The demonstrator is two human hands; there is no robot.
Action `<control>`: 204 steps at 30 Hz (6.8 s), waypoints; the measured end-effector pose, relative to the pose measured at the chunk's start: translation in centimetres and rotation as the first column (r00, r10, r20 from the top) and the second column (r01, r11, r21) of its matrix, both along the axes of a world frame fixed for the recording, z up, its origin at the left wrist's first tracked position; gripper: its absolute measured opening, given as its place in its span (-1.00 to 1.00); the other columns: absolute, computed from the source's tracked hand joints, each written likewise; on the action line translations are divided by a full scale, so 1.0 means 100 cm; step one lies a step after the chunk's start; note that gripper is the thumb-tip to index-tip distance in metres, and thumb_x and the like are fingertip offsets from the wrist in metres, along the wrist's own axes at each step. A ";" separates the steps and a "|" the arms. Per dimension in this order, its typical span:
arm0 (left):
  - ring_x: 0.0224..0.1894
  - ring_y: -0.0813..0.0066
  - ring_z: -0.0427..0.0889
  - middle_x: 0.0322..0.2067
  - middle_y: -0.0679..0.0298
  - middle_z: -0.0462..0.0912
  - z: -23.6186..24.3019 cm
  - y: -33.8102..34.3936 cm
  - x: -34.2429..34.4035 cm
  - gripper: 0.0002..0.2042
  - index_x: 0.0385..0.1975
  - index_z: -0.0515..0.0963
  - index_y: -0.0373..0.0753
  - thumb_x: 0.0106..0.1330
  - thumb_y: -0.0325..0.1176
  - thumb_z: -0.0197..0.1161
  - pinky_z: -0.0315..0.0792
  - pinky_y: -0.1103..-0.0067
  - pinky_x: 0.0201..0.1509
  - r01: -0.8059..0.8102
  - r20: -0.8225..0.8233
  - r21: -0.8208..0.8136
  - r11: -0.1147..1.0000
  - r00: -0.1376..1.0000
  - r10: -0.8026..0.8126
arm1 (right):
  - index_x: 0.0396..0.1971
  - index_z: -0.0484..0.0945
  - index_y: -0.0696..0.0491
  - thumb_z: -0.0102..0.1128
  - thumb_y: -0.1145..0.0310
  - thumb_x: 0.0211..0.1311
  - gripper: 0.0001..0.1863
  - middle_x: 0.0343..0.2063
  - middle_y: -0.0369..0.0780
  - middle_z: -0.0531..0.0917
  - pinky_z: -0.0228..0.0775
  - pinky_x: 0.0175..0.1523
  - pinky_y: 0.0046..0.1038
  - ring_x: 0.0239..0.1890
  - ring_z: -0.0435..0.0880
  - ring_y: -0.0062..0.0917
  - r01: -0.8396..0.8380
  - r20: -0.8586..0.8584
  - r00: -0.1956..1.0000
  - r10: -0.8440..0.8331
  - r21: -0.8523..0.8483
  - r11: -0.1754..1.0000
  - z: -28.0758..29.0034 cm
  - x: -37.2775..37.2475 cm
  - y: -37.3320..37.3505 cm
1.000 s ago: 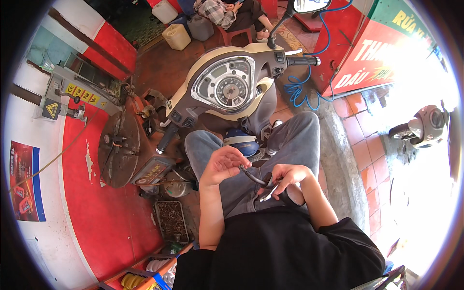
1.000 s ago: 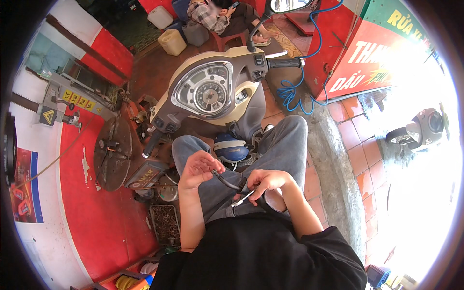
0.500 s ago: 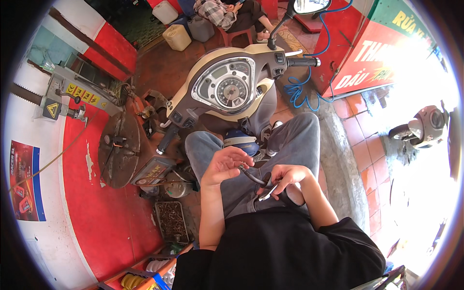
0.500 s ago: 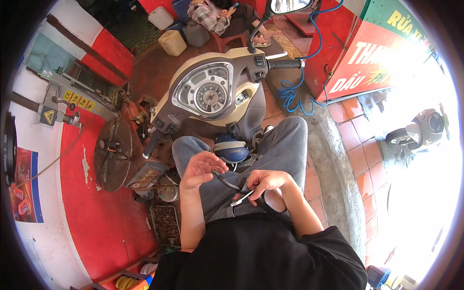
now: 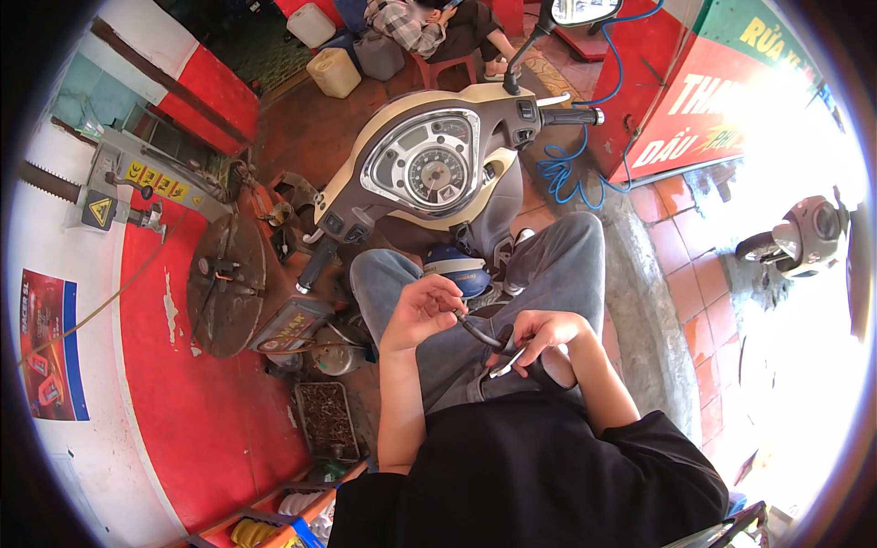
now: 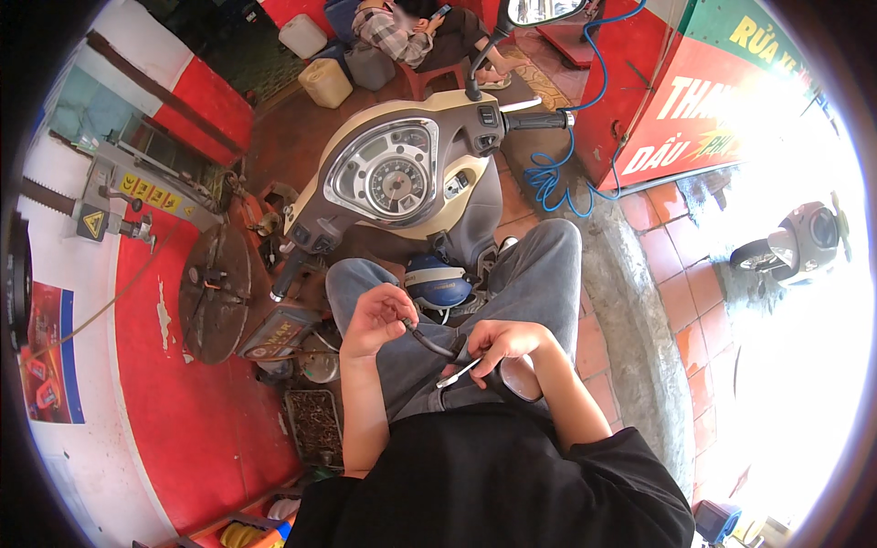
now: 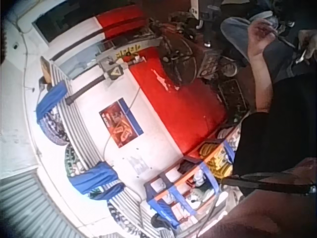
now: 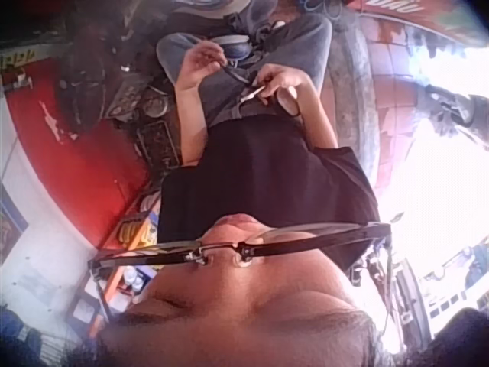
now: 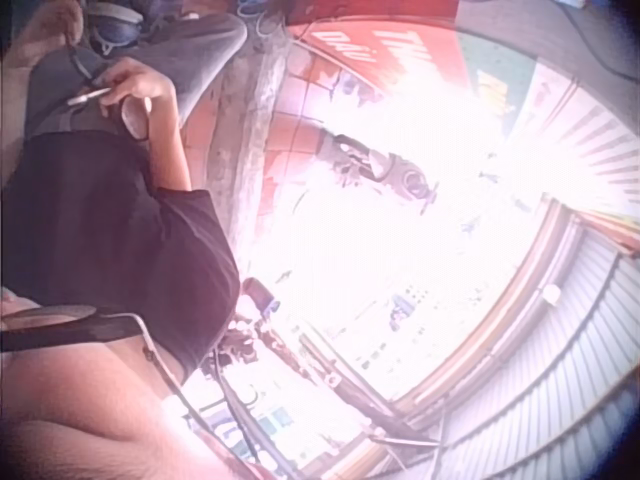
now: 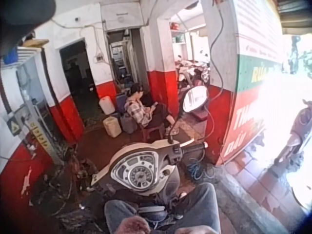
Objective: The person removes a side mirror from a scooter using a wrench, holds the mirror and the tool, and then reattaches the mirror by hand and tightens it with the wrench.
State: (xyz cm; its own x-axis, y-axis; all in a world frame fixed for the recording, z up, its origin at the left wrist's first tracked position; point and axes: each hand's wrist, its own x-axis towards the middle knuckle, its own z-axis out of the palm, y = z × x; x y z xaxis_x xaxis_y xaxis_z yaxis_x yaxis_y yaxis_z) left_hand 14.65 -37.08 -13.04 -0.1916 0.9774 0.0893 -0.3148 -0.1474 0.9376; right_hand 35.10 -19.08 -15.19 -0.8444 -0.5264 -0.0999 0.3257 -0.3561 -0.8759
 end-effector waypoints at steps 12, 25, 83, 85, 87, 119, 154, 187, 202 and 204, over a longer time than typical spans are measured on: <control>-0.12 0.34 0.63 -0.23 0.19 0.65 -0.012 0.003 -0.003 -0.56 -0.09 0.51 -0.31 0.11 -0.24 0.48 0.49 0.46 -0.03 0.037 0.021 0.064 0.997 0.999 -0.039 | -0.70 0.52 0.29 0.24 0.54 0.14 -0.75 -0.57 -0.08 0.66 0.34 0.05 -0.54 0.26 0.46 -0.28 0.025 0.027 0.999 -0.025 -0.017 1.000 0.001 0.001 -0.001; -0.04 0.36 0.60 -0.13 0.18 0.59 -0.006 0.010 0.005 -0.48 -0.01 0.43 -0.35 0.27 -0.01 0.30 0.48 0.47 0.00 -0.010 0.071 0.119 0.993 0.997 0.002 | -0.71 0.51 0.25 0.26 0.50 0.14 -0.74 -0.55 -0.09 0.67 0.35 -0.03 -0.54 0.23 0.49 -0.35 0.115 0.004 0.993 -0.116 0.082 0.990 0.003 -0.003 0.003; 0.01 0.43 0.57 -0.02 0.15 0.55 0.087 -0.196 -0.032 -0.32 0.22 0.31 -0.38 0.05 -0.57 0.44 0.42 0.51 0.15 -0.831 0.055 -0.059 0.553 0.550 0.833 | -0.19 0.67 0.17 0.49 0.51 -0.04 -0.66 -0.40 -0.29 0.70 0.29 -0.37 -0.63 -0.46 0.47 -0.77 0.857 -0.780 0.446 -0.438 0.232 0.460 0.166 -0.157 -0.017; 0.01 0.42 0.57 -0.01 0.14 0.55 0.086 -0.196 -0.032 -0.32 0.22 0.31 -0.38 0.04 -0.58 0.44 0.42 0.51 0.15 -0.821 0.077 -0.065 0.567 0.563 0.823 | -0.21 0.69 0.12 0.49 0.54 -0.05 -0.69 -0.36 -0.33 0.70 0.06 -0.52 -0.71 -0.62 0.26 -0.88 0.845 -0.700 0.483 -0.526 0.215 0.490 0.163 -0.158 -0.016; 0.01 0.42 0.57 -0.01 0.14 0.55 0.084 -0.191 -0.034 -0.32 0.22 0.31 -0.37 0.04 -0.59 0.44 0.42 0.50 0.15 -0.818 0.069 -0.066 0.572 0.568 0.820 | -0.23 0.71 0.11 0.44 0.54 0.02 -0.75 -0.37 -0.33 0.71 -0.02 -0.58 -0.74 -0.67 0.19 -0.94 0.854 -0.770 0.395 -0.500 0.108 0.508 0.163 -0.161 -0.015; -0.12 0.55 0.59 -0.10 0.23 0.58 0.079 -0.167 -0.035 -0.41 0.12 0.41 -0.34 0.02 -0.53 0.45 0.42 0.63 0.03 -0.809 -0.014 -0.076 0.582 0.585 0.811 | -0.19 0.68 0.14 0.44 0.52 0.01 -0.70 -0.31 -0.30 0.70 0.41 -0.16 -0.57 -0.30 0.60 -0.66 0.846 -0.658 0.475 -0.584 0.161 0.508 0.136 -0.153 0.001; -0.16 0.59 0.60 -0.14 0.26 0.60 0.082 -0.155 -0.033 -0.47 0.05 0.43 -0.36 0.04 -0.50 0.44 0.42 0.67 -0.04 -0.782 -0.039 -0.057 0.620 0.623 0.782 | -0.17 0.66 0.15 0.35 0.39 0.19 -0.77 -0.28 -0.26 0.72 0.42 -0.15 -0.63 -0.27 0.60 -0.73 0.877 -0.626 0.434 -0.648 0.129 0.463 0.143 -0.138 -0.002; -0.10 0.54 0.59 -0.15 0.25 0.61 0.085 -0.146 -0.032 -0.51 0.01 0.46 -0.35 0.03 -0.48 0.45 0.41 0.64 0.02 -0.754 -0.086 -0.057 0.655 0.657 0.749 | -0.27 0.67 0.17 0.26 0.34 0.26 -0.80 -0.49 -0.37 0.70 0.17 -0.48 -0.70 -0.58 0.35 -0.85 0.830 -0.525 0.548 -0.651 0.248 0.500 0.138 -0.135 0.001; -0.09 0.53 0.58 -0.15 0.23 0.61 0.078 -0.146 -0.036 -0.48 0.03 0.45 -0.35 0.02 -0.47 0.47 0.41 0.62 0.01 -0.759 -0.082 -0.073 0.647 0.651 0.755 | -0.21 0.65 0.20 0.33 0.40 0.20 -0.78 -0.44 -0.31 0.71 0.36 -0.31 -0.71 -0.44 0.54 -0.80 0.779 -0.369 0.626 -0.687 0.260 0.570 0.138 -0.134 0.012; -0.10 0.54 0.58 -0.15 0.24 0.62 0.080 -0.144 -0.035 -0.48 0.02 0.45 -0.35 0.02 -0.46 0.47 0.42 0.63 0.00 -0.749 -0.069 -0.081 0.658 0.663 0.746 | -0.18 0.64 0.21 0.35 0.43 0.17 -0.76 -0.42 -0.30 0.71 0.36 -0.29 -0.71 -0.43 0.55 -0.80 0.752 -0.271 0.658 -0.703 0.286 0.594 0.134 -0.134 0.014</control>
